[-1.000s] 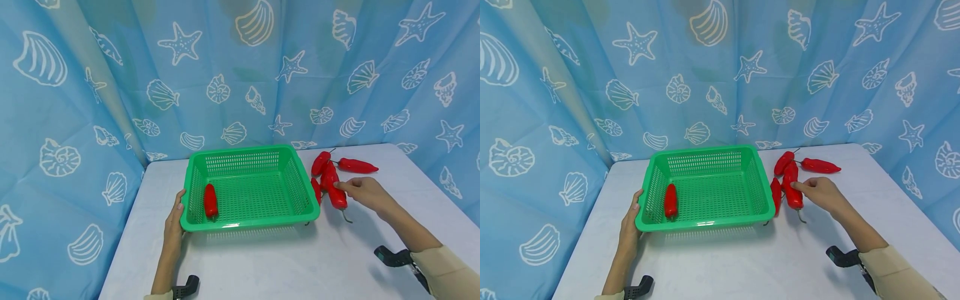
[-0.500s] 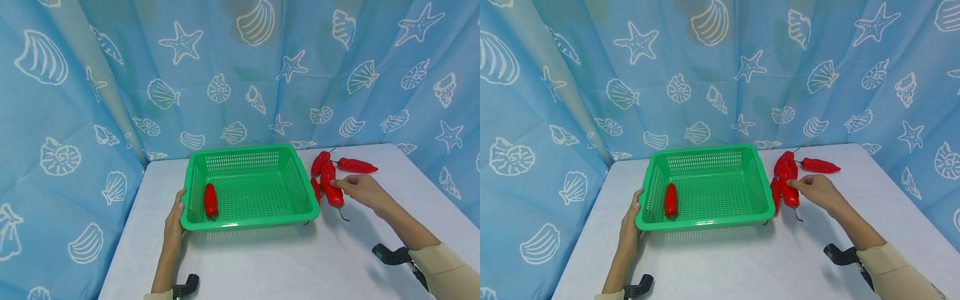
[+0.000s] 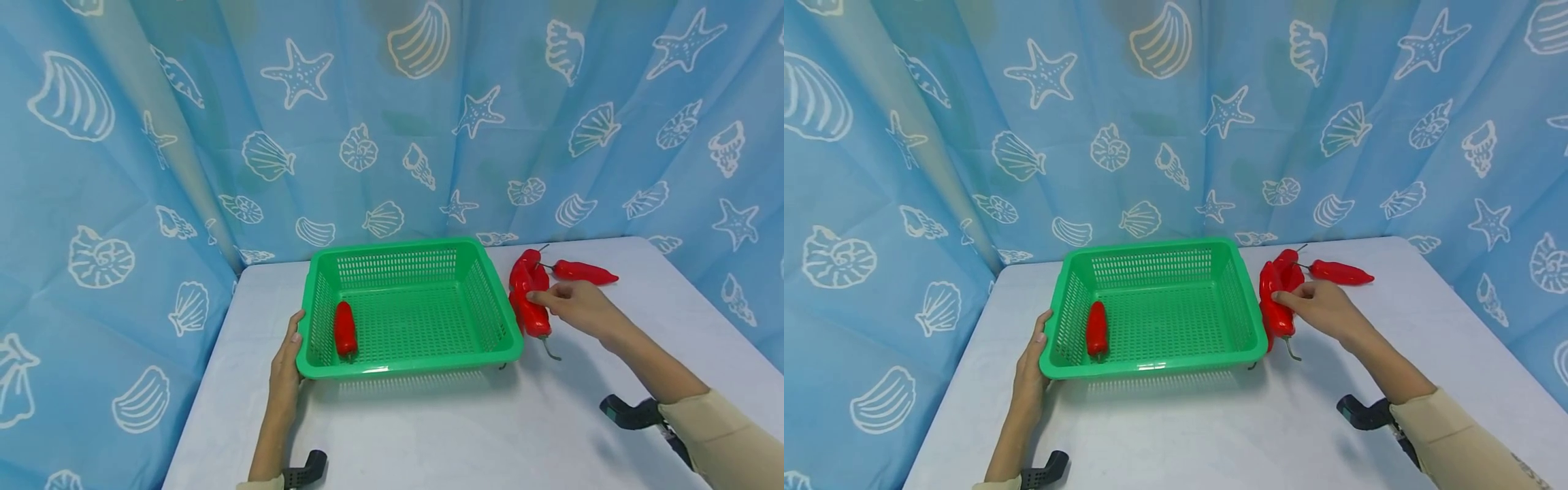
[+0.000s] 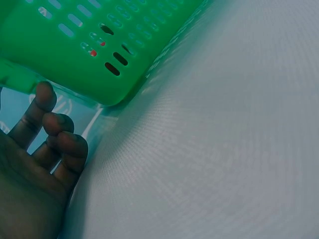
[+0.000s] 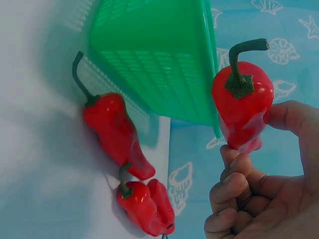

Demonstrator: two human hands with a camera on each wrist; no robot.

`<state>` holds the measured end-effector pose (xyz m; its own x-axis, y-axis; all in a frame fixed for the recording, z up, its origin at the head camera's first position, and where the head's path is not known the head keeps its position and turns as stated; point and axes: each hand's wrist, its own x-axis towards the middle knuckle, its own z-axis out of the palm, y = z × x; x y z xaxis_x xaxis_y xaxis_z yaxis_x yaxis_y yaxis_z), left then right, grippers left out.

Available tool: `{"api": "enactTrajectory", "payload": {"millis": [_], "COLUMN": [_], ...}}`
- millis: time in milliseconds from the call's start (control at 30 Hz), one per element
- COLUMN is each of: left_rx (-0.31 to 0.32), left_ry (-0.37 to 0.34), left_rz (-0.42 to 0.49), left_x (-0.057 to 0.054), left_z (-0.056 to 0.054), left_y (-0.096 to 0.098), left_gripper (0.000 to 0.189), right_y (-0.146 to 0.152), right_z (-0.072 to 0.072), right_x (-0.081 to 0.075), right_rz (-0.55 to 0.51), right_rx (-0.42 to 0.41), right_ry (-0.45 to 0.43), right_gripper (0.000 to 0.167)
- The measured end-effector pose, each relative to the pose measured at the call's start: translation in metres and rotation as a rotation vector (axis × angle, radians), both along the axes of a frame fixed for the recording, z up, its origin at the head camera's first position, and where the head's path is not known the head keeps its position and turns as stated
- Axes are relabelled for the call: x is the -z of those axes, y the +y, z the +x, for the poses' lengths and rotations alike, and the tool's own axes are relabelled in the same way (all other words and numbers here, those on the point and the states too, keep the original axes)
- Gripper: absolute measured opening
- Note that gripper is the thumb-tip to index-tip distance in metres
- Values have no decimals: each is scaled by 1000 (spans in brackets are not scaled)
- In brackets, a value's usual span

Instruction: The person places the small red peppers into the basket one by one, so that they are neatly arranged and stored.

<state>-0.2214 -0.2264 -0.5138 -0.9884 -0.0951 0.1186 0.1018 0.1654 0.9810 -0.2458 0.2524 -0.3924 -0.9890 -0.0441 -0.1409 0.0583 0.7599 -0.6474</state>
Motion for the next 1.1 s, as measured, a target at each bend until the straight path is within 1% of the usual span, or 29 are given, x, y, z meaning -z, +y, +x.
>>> {"api": "enactTrajectory", "payload": {"millis": [133,267,367,467,633,867,933,1100], "left_rx": [4,9,9,3,1,-2,1,15], "left_ry": [-9,2,12,20,18,15,20,21], "left_rz": [12,17,11,5,4,-3,-3,6], "left_x": [0,0,0,0,0,1,1,1], "left_z": [0,0,0,0,-1,-1,-1,-1], "left_y": [0,-1,-1,0,0,-1,-1,-2], "left_gripper": [48,47,47,48,48,47,47,47], "right_y": [-5,-11,-14,-18,-22,-29,-32,-39], "right_z": [0,0,-1,-2,-5,-8,-9,-9], "right_x": [-1,-3,-4,-5,-7,-11,-12,-13], "right_rz": [-1,1,-2,1,-7,-43,-46,-42], "right_rx": [-13,-11,-8,-11,-43,-51,-54,-69], "right_ry": [7,18,11,6,-7,-58,-63,-62], "right_gripper": [61,52,49,49,50,56,58,56]}}
